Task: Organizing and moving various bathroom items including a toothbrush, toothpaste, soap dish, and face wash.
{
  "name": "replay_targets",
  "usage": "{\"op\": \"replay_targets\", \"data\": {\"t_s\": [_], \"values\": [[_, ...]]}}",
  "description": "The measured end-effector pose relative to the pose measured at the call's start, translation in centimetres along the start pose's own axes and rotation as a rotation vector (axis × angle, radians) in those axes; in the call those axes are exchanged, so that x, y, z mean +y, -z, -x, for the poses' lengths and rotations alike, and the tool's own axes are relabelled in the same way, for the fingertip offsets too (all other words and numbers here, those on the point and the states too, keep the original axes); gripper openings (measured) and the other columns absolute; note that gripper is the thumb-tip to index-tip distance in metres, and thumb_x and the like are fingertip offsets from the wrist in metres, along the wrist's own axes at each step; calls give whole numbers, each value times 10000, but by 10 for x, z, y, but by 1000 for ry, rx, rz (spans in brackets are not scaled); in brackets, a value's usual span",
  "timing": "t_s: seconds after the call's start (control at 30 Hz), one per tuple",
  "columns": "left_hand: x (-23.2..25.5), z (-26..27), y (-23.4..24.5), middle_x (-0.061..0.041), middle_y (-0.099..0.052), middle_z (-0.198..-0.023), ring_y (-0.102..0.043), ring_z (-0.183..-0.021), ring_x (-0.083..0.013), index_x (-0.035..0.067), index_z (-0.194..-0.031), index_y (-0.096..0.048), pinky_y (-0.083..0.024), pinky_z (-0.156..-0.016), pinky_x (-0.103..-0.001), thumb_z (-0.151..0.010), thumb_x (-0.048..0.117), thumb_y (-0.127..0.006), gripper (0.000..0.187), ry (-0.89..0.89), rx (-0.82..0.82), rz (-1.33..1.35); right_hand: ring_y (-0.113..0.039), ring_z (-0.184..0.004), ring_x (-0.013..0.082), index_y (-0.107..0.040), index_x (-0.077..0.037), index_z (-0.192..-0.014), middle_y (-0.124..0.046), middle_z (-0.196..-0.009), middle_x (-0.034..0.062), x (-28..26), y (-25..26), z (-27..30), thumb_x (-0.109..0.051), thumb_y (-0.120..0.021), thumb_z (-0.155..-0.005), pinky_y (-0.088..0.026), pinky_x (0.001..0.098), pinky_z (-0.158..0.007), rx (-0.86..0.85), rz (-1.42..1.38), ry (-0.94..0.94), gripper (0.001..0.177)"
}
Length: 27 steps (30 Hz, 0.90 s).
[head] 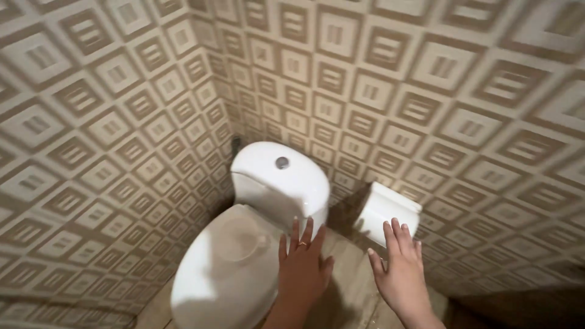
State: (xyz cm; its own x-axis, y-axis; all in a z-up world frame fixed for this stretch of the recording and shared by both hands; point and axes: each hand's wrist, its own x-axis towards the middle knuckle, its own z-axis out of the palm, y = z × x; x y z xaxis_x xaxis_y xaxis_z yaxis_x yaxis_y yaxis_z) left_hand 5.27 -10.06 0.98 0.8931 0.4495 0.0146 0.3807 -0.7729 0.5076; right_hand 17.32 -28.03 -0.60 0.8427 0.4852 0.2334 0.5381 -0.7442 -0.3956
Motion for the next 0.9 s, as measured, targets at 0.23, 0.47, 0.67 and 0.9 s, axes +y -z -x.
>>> {"op": "replay_targets", "data": {"t_s": [0.23, 0.47, 0.67, 0.9], "values": [[79, 6, -21, -71, -197, -1721, -78, -1534, -339, 182, -1606, -324, -66, -1200, -571, -871, 378, -705, 851, -129, -69, -37, -210, -1527, 309, -366, -90, -1525, -305, -1623, 126, 57, 70, 35, -387, -634, -923, -159, 512, -1218, -31, 52, -183, 722], [158, 29, -53, -71, -235, -1691, -115, -1552, -322, 159, -1578, -336, -92, -1212, -555, -830, 290, -740, 860, -265, -42, -8, -252, -1523, 319, -408, -76, -1504, -353, -1609, 134, 112, 124, 82, -347, -667, -891, -190, 531, -1214, 125, 13, -227, 718], [208, 50, -88, -131, -329, -1626, -188, -1532, -350, 95, -1543, -378, -114, -1202, -559, -836, 294, -736, 817, -444, 98, 126, -319, -1505, 345, -457, -54, -1479, -406, -1587, 162, 150, 159, 119, -315, -689, -884, -239, 554, -1202, 247, 24, -247, 690], [253, 56, -91, -147, -329, -1641, -189, -1543, -362, 50, -1535, -400, -94, -1214, -566, -877, 275, -710, 761, -554, 73, 158, -314, -1506, 364, -458, -41, -1478, -414, -1587, 168, 172, 188, 142, -291, -690, -880, -232, 559, -1199, 324, 7, -337, 688]]}}
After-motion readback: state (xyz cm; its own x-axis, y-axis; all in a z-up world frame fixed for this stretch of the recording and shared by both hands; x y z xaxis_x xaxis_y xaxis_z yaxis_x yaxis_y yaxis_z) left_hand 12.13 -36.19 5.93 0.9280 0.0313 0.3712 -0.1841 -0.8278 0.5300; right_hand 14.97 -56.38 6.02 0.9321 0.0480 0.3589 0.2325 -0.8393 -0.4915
